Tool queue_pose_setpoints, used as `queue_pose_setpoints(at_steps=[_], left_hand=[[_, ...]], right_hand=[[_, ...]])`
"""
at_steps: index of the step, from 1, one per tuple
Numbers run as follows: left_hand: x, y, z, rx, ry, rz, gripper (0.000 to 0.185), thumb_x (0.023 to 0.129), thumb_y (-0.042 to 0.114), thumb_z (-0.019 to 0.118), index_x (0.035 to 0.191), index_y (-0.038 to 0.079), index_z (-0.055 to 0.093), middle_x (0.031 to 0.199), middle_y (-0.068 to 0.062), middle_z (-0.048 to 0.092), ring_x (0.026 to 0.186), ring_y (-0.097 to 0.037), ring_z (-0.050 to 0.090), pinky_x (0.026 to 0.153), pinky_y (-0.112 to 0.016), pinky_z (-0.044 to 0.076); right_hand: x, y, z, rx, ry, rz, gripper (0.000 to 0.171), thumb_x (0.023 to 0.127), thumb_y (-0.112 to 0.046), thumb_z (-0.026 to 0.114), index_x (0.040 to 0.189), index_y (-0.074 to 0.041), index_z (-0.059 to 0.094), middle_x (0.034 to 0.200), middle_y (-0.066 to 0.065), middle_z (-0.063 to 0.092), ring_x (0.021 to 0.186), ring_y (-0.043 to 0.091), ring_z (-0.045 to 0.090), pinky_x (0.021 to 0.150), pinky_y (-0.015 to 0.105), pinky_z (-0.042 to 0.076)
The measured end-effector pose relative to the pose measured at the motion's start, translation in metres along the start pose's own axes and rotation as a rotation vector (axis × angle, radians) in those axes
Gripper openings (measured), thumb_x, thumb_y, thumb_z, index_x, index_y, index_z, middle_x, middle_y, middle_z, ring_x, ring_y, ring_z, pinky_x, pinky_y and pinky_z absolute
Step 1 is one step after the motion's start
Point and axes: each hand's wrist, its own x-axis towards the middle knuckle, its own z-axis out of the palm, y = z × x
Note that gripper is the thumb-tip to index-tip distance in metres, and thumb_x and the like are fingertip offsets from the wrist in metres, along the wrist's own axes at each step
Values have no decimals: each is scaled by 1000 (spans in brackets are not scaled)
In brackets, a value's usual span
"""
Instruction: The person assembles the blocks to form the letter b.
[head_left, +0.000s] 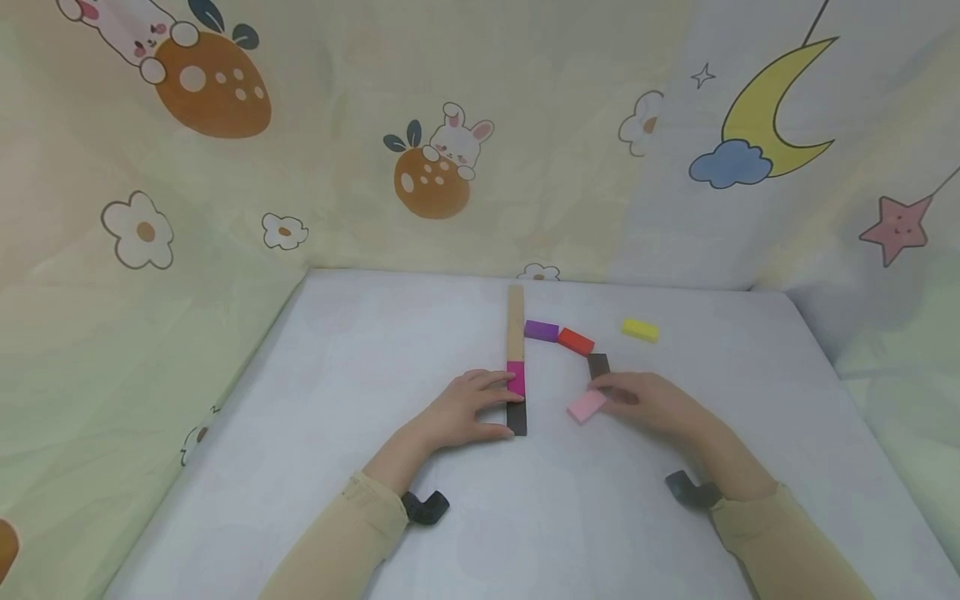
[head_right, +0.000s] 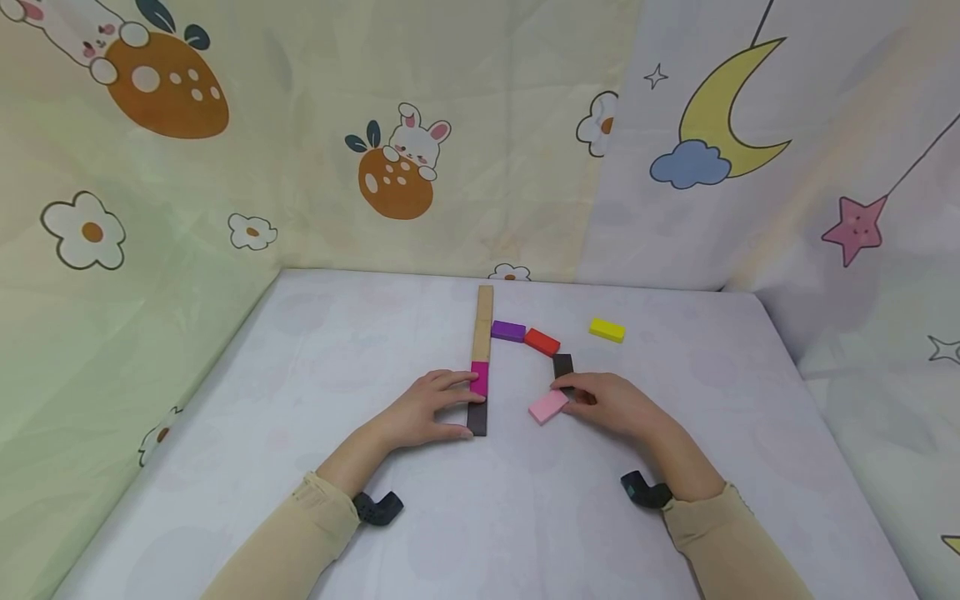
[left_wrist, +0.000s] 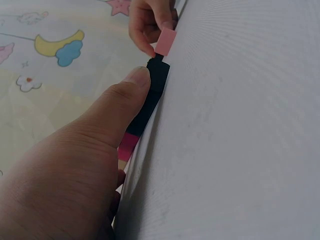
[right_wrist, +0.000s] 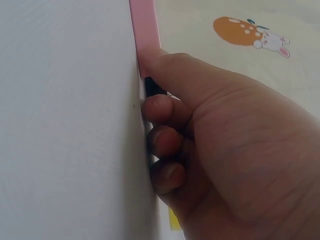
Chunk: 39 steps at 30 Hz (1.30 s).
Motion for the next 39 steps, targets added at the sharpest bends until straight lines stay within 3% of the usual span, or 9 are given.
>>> queue_pose_setpoints(at_steps=[11,15,19,23,27,30,33,39], left_hand=[[0,1,0,-10,-3,-3,57,86,65,62,138,45,52,157,11,36,145,-22,32,121,-47,28],[-1,0,0,-13,0,0,57,86,65,63,138,44,53,157,10,37,145,-22,33,120,-47,28],[-2,0,1,-11,1,3,57,86,65,62,138,44,53,157,10,37,145,-22,33,120,-47,28],[-1,-1,0,-9,-6,2,58,86,67,60,139,45,52,158,11,35,146,-21,31,121,-47,27],[0,0,0,-13,-12,4,58,87,68,59,139,45,51,158,11,35,146,-22,31,121,-48,26],[0,1,-1,-15,-8,4,57,86,67,60,139,45,52,158,10,36,146,-23,32,120,-49,27],[0,1,-2,-11,-6,2,57,86,67,61,138,45,52,157,10,36,145,-22,32,120,-49,28],[-1,3,-3,-16,0,11,56,87,64,63,138,43,53,157,9,37,145,-22,33,120,-48,28]], right_hand=[[0,-2,0,-14,3,36,42,91,-46,68,131,-40,58,134,-6,62,132,27,52,105,56,46],[2,0,-2,11,2,113,42,90,-55,65,130,-47,55,137,-3,60,131,29,51,102,58,47],[5,13,-11,41,95,209,39,93,-63,54,127,-44,56,138,-1,58,133,32,48,102,62,44],[7,35,-22,77,267,236,51,96,-63,45,129,-26,58,136,5,58,133,34,47,106,63,39],[10,54,-29,102,389,256,61,98,-63,41,130,-13,54,130,13,57,120,36,51,95,59,45],[15,62,-31,124,426,273,65,98,-63,42,134,-10,50,128,15,53,111,34,52,83,52,48],[20,68,-33,145,442,286,66,98,-60,45,142,-11,45,134,16,49,112,34,51,81,48,49],[32,72,-38,162,411,411,74,95,-63,47,155,-23,29,154,16,36,129,43,43,93,61,46]])
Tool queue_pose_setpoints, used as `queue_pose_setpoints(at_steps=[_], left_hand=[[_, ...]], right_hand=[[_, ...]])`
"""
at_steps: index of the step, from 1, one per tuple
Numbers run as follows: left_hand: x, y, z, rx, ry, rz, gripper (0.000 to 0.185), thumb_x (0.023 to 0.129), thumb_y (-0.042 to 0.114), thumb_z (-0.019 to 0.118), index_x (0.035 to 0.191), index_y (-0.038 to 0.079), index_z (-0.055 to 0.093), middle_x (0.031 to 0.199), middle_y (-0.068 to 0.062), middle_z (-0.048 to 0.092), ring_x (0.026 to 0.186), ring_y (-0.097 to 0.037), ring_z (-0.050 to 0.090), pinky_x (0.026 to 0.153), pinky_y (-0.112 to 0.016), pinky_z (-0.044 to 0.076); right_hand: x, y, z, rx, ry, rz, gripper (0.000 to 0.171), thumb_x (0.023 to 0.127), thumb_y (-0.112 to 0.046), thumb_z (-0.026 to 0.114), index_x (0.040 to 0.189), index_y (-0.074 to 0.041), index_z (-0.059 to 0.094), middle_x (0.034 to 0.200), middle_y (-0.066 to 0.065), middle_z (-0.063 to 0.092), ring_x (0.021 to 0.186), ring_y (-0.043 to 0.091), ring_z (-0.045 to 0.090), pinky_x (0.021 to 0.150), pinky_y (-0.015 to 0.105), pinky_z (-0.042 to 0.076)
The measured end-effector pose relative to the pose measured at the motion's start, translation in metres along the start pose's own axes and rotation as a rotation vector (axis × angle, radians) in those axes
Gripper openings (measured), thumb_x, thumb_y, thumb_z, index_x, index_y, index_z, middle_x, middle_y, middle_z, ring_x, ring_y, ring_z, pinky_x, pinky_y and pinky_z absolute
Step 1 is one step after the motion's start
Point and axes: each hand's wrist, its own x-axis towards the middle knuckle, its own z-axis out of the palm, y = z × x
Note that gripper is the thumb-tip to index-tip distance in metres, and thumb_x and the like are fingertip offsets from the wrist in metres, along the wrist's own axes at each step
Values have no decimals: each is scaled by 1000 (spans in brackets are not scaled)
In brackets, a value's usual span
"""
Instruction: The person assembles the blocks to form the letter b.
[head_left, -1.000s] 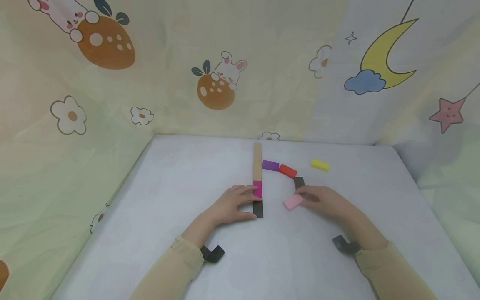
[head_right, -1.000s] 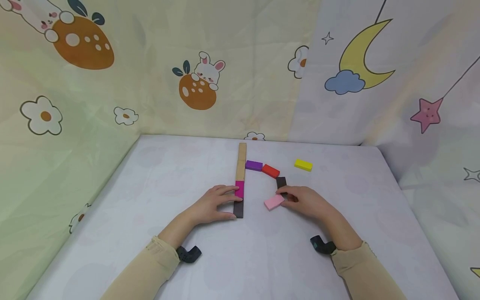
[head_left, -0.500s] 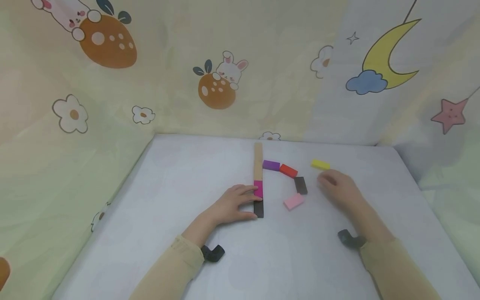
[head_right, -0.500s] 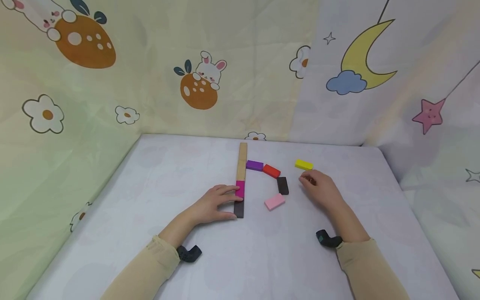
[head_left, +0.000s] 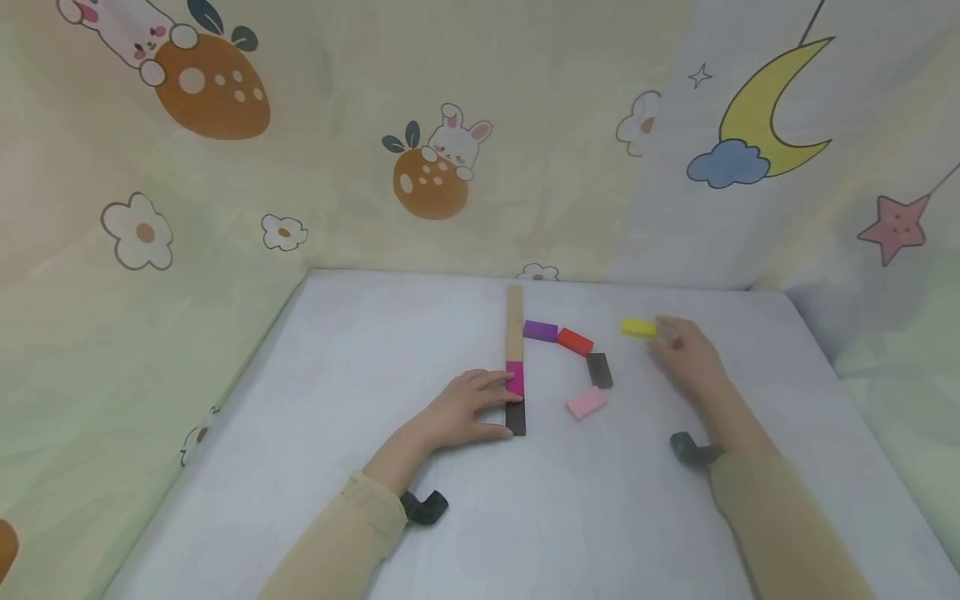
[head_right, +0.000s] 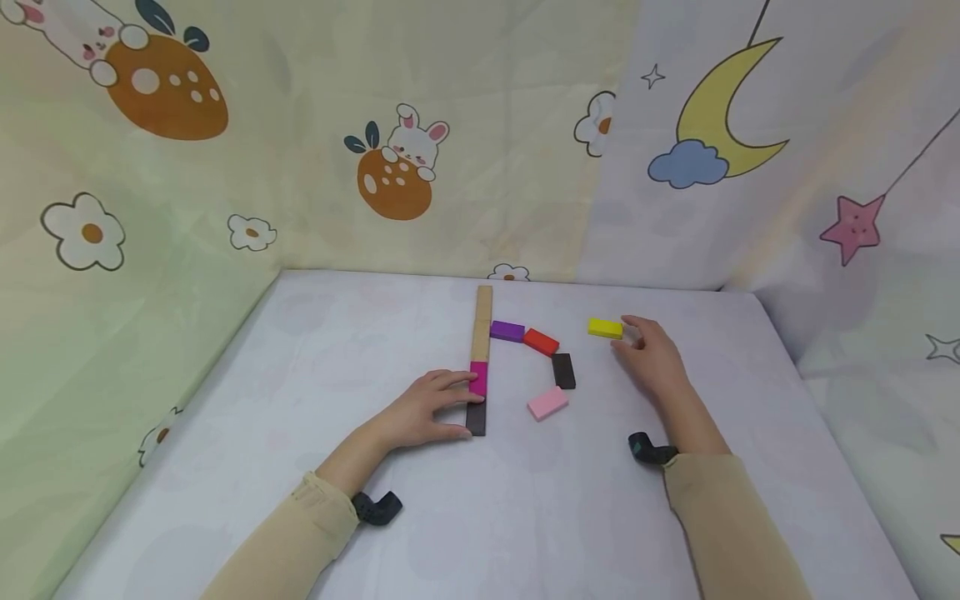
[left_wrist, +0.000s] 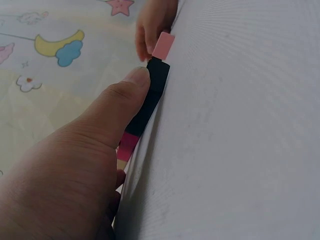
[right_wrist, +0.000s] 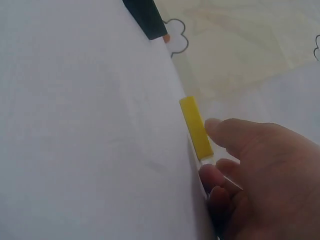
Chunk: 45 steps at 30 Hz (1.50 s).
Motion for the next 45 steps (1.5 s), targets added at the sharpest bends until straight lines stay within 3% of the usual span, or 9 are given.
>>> queue_pose_setpoints(at_steps=[3,7,10,17,28,37,45], left_hand=[[0,1,-1,-1,-5,-5,56,86,64,63,138,44,53,157,10,37,145,-21,33,121,-47,27],[0,0,-1,-1,-6,-4,56,86,64,64,138,44,53,157,11,37,145,-21,32,121,-47,27],[1,0,0,1,0,-2,56,86,64,63,138,44,53,157,11,36,145,-21,32,121,-47,28],[1,-1,0,1,2,0,57,86,64,63,138,44,53,157,10,37,145,-21,33,120,-47,28],[0,-2,1,-7,-2,-10,57,86,64,64,138,45,53,157,11,36,146,-20,32,121,-46,28],[-1,-4,5,-10,0,-13,58,85,67,61,138,45,52,157,11,36,145,-22,32,120,-48,28],[0,-4,4,-2,-7,-11,58,86,69,59,139,46,51,158,11,35,146,-21,32,121,-48,27]], right_hand=[[2,-5,-1,-16,-28,-13,72,97,-59,48,156,-24,27,159,16,32,138,45,36,105,66,36],[3,-10,-1,-23,-26,-69,61,101,-44,51,153,-16,36,155,17,37,140,43,35,111,66,29],[3,-10,-1,-20,-8,-67,55,101,-37,52,150,-14,41,151,18,42,136,43,39,108,66,33],[3,-11,1,-24,4,-50,55,100,-40,51,148,-13,44,150,20,43,131,45,43,104,66,37],[7,-12,10,-41,56,-20,50,101,-36,51,143,-9,48,144,21,47,133,43,42,109,64,34],[-8,-2,1,30,-67,-25,65,97,-59,48,145,-15,46,147,18,45,128,42,45,97,64,42],[-36,6,-13,52,-172,-100,57,94,-56,58,139,-20,51,142,11,51,128,38,46,98,62,42]])
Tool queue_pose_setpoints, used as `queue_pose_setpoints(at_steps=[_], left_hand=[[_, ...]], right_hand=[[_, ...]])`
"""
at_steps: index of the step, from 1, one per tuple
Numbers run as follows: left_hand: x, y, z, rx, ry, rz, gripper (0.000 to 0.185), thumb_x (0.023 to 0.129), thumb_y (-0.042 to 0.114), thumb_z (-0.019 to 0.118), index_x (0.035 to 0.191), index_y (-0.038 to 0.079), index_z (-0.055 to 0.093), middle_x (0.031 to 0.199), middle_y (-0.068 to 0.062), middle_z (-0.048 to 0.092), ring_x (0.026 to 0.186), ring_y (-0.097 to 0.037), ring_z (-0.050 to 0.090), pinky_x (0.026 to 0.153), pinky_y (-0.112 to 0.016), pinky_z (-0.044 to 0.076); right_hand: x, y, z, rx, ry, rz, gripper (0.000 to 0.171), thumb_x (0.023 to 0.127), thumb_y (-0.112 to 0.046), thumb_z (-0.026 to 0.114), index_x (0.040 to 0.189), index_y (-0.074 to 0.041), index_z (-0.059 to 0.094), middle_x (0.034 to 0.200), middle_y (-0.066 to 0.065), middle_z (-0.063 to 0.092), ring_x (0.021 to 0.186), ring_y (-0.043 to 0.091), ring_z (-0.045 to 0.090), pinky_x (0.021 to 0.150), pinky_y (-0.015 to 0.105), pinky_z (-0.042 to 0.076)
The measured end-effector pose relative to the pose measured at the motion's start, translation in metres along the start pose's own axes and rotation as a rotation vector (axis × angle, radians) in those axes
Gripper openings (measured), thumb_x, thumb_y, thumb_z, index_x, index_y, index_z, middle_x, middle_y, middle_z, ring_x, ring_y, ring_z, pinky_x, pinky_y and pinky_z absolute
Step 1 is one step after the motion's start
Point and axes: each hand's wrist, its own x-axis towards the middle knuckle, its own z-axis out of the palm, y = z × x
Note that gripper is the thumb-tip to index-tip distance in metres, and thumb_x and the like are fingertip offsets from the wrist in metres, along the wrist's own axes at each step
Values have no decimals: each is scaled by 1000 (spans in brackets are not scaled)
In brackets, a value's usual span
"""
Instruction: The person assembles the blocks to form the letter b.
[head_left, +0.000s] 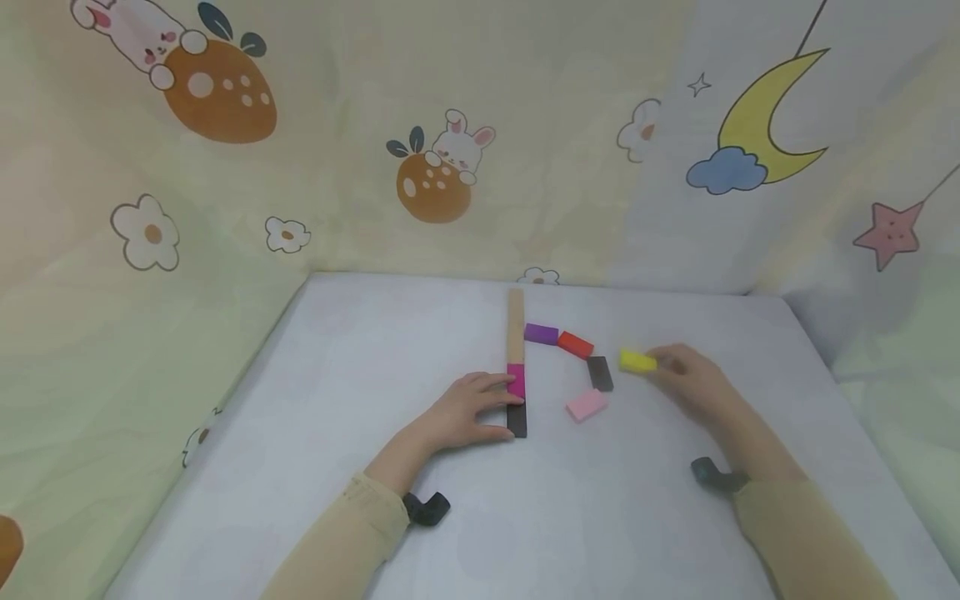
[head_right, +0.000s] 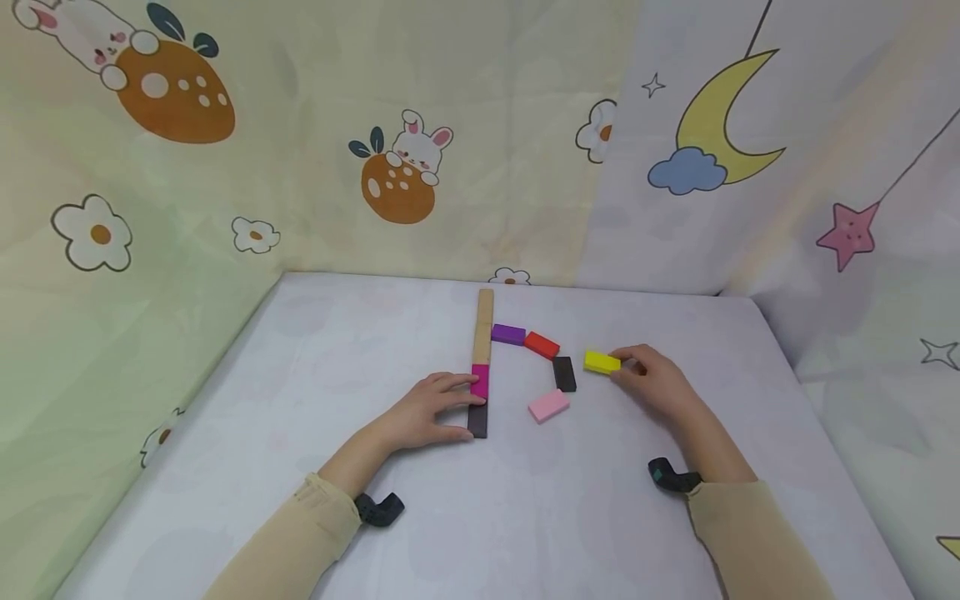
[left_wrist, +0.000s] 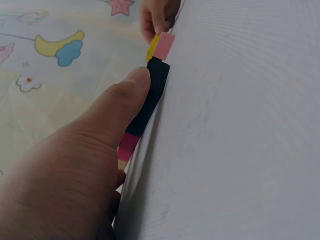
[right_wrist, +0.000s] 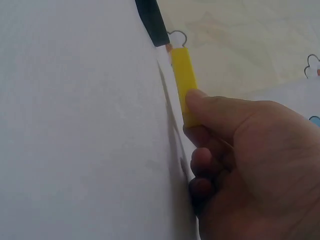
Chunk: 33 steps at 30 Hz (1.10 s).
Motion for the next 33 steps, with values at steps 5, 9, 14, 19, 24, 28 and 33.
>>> queue_pose_setpoints(at_steps=[5,9,14,19,24,28,33], left_hand=[[0,0,-1,7,2,6,58,86,68,60,139,45,52,158,11,35,145,-22,32,121,-47,27],[1,0,-1,10,9,14,57,86,66,61,138,44,52,157,10,36,145,-22,33,120,-47,28],[1,0,-1,9,6,13,57,86,65,62,138,44,53,157,10,36,145,-22,33,120,-47,28],[1,-1,0,20,10,13,56,86,65,63,138,44,53,157,10,37,144,-21,34,120,-46,28],[2,-2,1,25,13,16,57,86,65,62,138,44,53,157,10,37,144,-21,34,120,-46,28],[2,-2,1,30,13,17,57,86,67,61,138,44,53,157,10,37,144,-21,34,120,-46,28],[2,-3,1,30,11,18,57,86,67,61,138,44,53,157,10,36,144,-21,34,120,-45,28]], right_hand=[[-11,-1,0,-36,-55,-17,51,93,-53,60,133,-23,55,140,8,53,130,37,47,101,65,40],[-14,0,1,-69,-59,-61,46,95,-52,58,132,-23,56,139,7,54,132,38,45,103,66,38],[-15,0,1,-68,-56,-60,45,94,-49,61,131,-24,56,140,7,53,132,38,45,102,66,39],[-15,0,1,-85,-43,-66,43,94,-48,62,129,-23,56,137,7,53,128,38,47,100,66,41],[-16,0,1,-124,-5,-96,43,94,-49,61,128,-24,58,129,5,56,114,31,53,90,54,48],[-18,-2,0,-131,37,-106,44,92,-54,62,127,-27,59,122,0,57,102,23,53,80,38,48],[-25,-21,-2,-140,63,-285,30,94,-30,67,123,-20,63,118,2,60,105,23,55,88,38,51]])
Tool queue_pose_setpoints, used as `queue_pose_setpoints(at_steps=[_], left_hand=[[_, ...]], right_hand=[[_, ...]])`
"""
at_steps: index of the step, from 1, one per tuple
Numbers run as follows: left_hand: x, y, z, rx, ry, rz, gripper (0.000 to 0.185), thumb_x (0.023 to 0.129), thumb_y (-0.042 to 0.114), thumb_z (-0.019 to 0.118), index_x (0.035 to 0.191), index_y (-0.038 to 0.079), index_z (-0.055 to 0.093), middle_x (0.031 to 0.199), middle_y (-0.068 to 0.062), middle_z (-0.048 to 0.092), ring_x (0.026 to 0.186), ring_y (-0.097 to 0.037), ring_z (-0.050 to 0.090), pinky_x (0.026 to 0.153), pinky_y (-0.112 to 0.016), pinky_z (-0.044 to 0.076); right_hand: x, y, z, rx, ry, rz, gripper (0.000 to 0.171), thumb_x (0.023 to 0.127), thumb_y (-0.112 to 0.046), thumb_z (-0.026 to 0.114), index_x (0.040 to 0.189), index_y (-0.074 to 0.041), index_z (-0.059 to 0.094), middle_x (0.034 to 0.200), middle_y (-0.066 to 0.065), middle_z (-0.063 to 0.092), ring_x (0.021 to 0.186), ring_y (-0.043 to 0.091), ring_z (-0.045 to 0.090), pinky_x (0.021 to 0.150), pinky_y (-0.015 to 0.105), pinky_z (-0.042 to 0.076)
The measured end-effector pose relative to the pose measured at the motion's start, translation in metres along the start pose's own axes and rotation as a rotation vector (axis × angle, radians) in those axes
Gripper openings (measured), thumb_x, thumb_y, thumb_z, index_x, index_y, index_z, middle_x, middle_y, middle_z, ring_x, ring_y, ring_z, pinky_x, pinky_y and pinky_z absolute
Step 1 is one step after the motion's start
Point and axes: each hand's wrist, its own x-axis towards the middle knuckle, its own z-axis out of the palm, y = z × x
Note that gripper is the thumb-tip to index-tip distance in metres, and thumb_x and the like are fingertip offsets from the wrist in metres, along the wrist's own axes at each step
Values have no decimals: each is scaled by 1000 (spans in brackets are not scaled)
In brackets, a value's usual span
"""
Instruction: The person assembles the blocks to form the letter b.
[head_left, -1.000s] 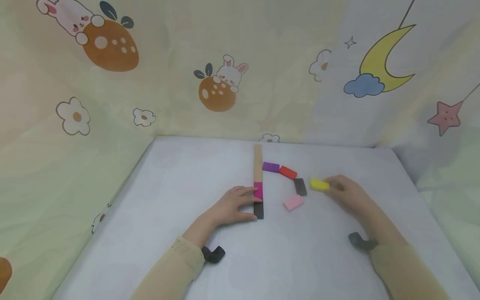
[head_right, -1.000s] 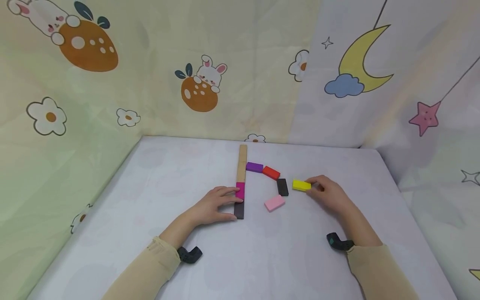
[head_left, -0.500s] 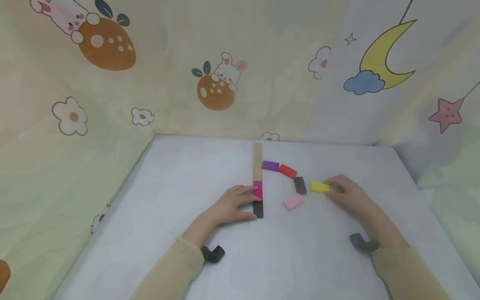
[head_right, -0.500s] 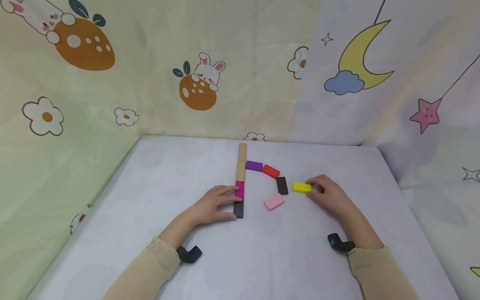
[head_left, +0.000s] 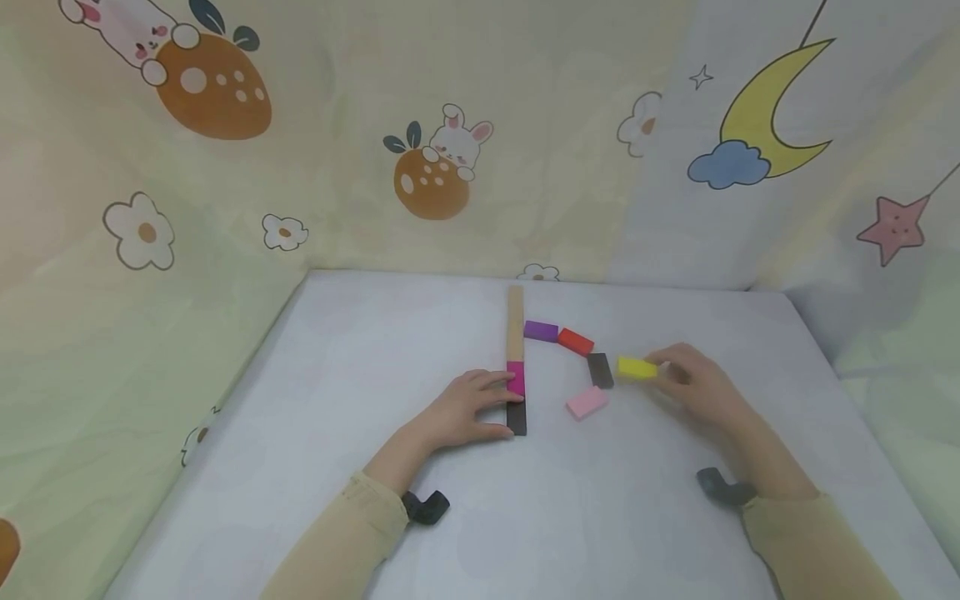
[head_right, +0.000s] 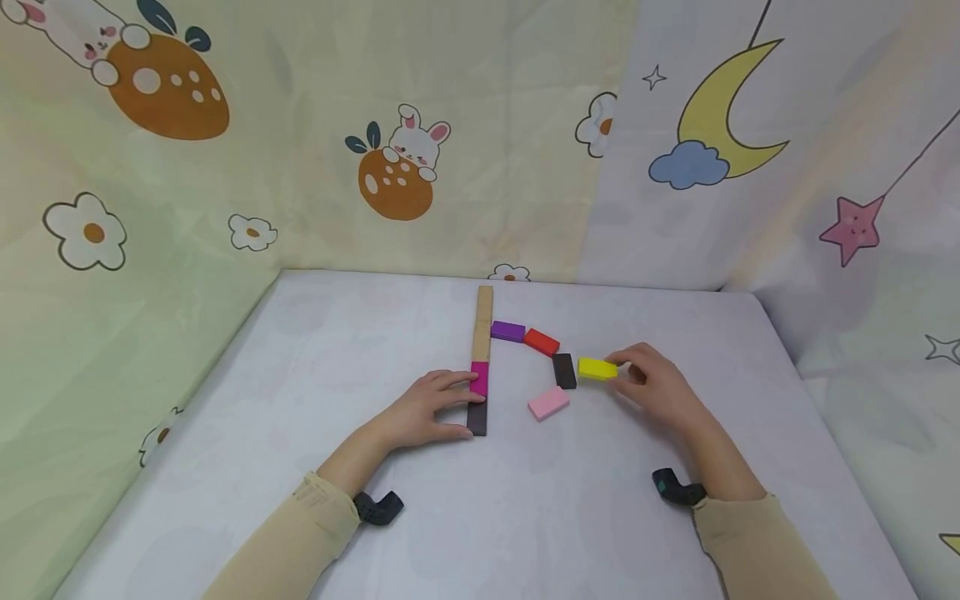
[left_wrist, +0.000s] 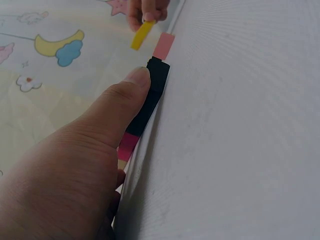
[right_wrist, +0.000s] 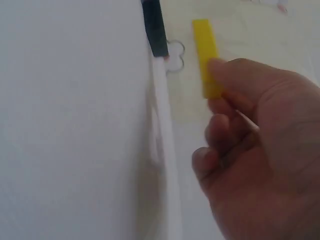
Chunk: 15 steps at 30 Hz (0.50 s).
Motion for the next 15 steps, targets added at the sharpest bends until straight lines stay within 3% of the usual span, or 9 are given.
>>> queue_pose_setpoints(at_steps=[3,6,12,15], left_hand=[[0,1,-1,-3,0,-1,57,86,65,62,138,44,53,157,10,37,144,-21,34,120,-45,29],[0,2,-2,-2,-3,-6,57,86,64,63,138,44,53,157,10,37,144,-20,33,120,-45,29],[0,3,-2,3,-20,-24,57,86,65,63,139,45,52,158,10,36,145,-21,32,120,-46,28],[0,4,-2,5,-22,-31,57,86,65,63,139,46,51,158,11,35,145,-20,32,120,-46,28]], right_hand=[[0,-21,2,17,-19,-73,29,92,-16,69,121,-19,65,115,2,61,107,22,56,91,31,53],[0,-43,13,36,-74,-72,31,91,-17,70,121,-22,65,111,-2,61,103,18,55,87,23,53],[0,-78,47,2,-188,-54,33,86,-27,76,118,-26,67,109,-7,59,102,14,55,84,32,56],[-4,-92,57,-25,-215,-65,32,86,-28,77,117,-29,68,108,-11,59,101,11,57,86,31,55]])
